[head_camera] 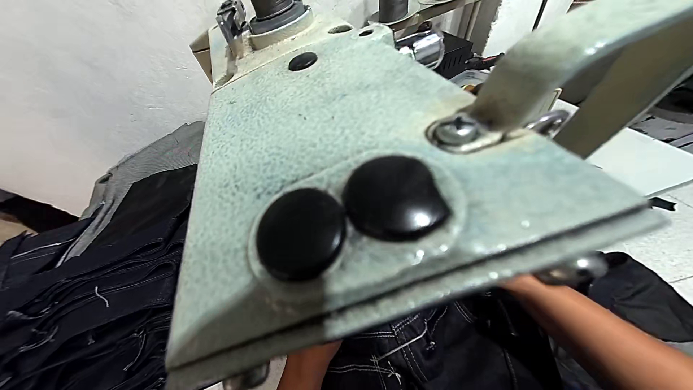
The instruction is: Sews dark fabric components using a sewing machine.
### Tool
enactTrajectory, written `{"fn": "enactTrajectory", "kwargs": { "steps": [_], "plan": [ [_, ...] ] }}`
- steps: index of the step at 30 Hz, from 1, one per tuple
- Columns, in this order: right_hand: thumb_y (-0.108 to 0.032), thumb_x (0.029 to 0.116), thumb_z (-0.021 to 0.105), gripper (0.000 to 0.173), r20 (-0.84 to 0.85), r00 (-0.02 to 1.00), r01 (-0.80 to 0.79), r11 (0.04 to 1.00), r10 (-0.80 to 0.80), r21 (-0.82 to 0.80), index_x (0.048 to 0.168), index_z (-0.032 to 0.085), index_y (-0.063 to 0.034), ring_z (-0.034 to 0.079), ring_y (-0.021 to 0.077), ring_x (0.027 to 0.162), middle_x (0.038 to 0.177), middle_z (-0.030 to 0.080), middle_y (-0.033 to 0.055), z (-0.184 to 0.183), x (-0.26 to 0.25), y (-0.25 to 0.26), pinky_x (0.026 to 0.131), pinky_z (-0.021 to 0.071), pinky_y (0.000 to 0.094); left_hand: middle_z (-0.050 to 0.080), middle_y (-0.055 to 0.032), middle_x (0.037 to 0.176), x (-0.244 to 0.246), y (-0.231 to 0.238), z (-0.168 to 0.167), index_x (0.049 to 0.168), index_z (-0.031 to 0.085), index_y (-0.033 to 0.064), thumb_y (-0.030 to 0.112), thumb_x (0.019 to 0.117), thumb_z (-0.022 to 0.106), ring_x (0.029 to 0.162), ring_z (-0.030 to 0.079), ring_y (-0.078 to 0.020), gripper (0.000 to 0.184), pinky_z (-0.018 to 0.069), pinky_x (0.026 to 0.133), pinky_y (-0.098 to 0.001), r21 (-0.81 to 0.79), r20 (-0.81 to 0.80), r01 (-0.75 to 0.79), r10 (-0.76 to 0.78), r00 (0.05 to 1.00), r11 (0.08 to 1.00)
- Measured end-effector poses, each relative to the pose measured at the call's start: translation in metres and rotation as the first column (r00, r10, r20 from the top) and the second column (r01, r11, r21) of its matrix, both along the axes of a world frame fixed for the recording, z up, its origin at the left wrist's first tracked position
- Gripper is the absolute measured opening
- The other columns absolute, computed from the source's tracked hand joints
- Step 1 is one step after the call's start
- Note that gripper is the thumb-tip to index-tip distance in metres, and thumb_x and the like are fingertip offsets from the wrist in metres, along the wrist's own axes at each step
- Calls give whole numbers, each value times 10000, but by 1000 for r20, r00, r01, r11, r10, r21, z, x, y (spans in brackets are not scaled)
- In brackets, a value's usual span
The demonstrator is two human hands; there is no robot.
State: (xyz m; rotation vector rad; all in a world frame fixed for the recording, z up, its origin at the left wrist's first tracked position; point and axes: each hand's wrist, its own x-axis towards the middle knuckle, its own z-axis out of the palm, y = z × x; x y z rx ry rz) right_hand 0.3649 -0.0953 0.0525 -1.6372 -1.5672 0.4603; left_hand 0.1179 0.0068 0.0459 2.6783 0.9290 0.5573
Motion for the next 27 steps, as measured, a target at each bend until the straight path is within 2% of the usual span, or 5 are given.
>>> {"fn": "enactTrajectory", "kwargs": {
  "steps": [11,15,20,24,27],
  "plan": [
    [-182,933,673,205,30,999,27,1000,-28,12,802,688,-25,502,76,559,614,565,10,9,-3,-5,559,408,275,740,-284,983,-5,4,-4,995,748,-90,149,940,600,963,726,-460,287,559,872,-534,42,-60,57,-54,997,998],
    [-140,945,701,193,46,998,58,986,-52,-155,799,688,-13,527,110,591,639,592,44,29,-9,-4,603,425,292,715,-290,1126,0,5,6,1122,721,-100,215,980,589,1126,676,-445,370,500,1005,-568,-181,-121,21,-43,992,983],
    [-207,922,734,241,37,999,19,994,-15,-104,766,663,-38,494,62,574,612,558,3,27,-9,-9,571,382,256,689,-317,1176,-3,3,26,1162,690,-132,170,1006,568,1183,646,-443,361,464,1051,-524,-312,-279,-44,-47,959,949],
    [29,993,570,157,-121,966,146,867,-229,-477,989,605,182,459,126,750,799,567,172,95,-41,-26,742,394,221,657,-318,1254,1,5,23,1219,660,-143,163,1002,575,1262,605,-400,385,424,1113,-452,-400,-278,-104,-13,960,910],
    [-117,976,647,229,-29,999,22,998,-24,-66,847,643,73,458,84,635,674,548,91,51,-25,-30,614,367,231,667,-340,1210,-1,0,27,1185,667,-162,110,953,629,1210,629,-424,360,440,1080,-466,-415,-204,-170,91,975,894]
  ]
}}
